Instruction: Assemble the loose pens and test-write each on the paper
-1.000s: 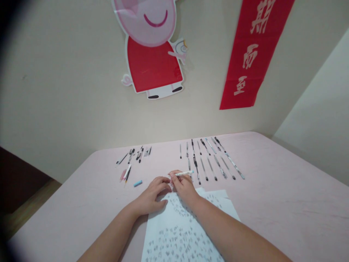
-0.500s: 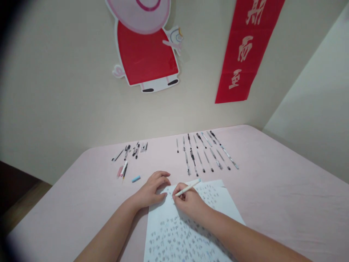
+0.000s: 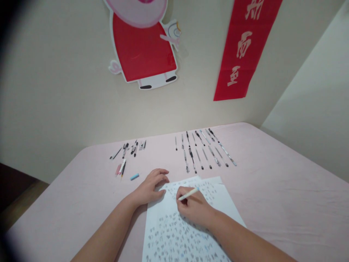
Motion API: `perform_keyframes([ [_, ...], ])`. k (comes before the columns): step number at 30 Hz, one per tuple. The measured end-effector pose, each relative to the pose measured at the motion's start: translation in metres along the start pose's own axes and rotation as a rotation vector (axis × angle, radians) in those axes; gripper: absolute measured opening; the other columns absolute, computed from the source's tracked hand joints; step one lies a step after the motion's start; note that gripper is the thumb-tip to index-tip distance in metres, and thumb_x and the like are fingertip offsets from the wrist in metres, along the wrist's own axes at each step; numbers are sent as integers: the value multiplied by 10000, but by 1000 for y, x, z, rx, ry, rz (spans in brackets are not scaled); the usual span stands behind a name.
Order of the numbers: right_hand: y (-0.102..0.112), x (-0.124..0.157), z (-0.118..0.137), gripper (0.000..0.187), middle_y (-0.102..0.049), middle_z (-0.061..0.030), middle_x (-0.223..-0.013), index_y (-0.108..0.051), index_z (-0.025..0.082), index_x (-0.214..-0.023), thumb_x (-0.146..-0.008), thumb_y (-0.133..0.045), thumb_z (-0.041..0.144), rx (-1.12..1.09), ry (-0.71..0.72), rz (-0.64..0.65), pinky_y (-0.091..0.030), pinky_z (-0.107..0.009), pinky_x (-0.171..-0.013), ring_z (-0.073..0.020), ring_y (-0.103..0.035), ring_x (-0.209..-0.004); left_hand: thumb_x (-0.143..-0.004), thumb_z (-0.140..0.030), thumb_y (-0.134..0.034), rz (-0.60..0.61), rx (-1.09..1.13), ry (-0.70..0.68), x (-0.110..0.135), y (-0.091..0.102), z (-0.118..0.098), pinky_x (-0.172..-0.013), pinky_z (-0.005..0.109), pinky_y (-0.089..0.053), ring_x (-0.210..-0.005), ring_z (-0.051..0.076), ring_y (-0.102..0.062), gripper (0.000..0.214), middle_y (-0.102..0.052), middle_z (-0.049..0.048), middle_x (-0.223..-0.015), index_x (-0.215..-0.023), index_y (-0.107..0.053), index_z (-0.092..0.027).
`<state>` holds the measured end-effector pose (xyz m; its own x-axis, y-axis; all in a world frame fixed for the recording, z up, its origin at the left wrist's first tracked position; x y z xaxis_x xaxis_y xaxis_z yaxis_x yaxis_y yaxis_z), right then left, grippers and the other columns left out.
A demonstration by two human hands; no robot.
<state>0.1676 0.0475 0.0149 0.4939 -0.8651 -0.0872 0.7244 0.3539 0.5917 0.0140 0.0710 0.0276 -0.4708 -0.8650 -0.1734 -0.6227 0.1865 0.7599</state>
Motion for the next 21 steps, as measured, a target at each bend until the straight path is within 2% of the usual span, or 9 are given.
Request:
perform_keyframes([
  [8,-3,0,7,129,-529,30,-578,-570,188,-648,-657,-495,84,104,64,29,-313,-228,-555,-121,-455,-556,-645,-126,-619,13,-23,0,0,-2,2,-1033,390,-328,-1188,239,-432,310,-523,69,-1222,-939,-602,-222],
  [21,0,0,9,134,-525,28,-565,-565,184,-629,-648,-488,76,127,63,35,-319,-223,-540,-121,-458,-549,-649,-127,-619,16,-13,11,0,-1,1,-1032,392,-329,-1192,238,-430,312,-520,72,-1224,-946,-600,-222],
])
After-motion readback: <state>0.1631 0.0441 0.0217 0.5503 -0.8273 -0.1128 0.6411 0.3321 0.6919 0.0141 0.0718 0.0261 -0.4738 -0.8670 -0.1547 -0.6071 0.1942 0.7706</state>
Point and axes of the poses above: each hand's wrist, its own x-axis away from the middle knuckle, its own y-axis out of the back of the hand, z = x × y, the point moved 7 cm from there along -x, towards the middle knuckle
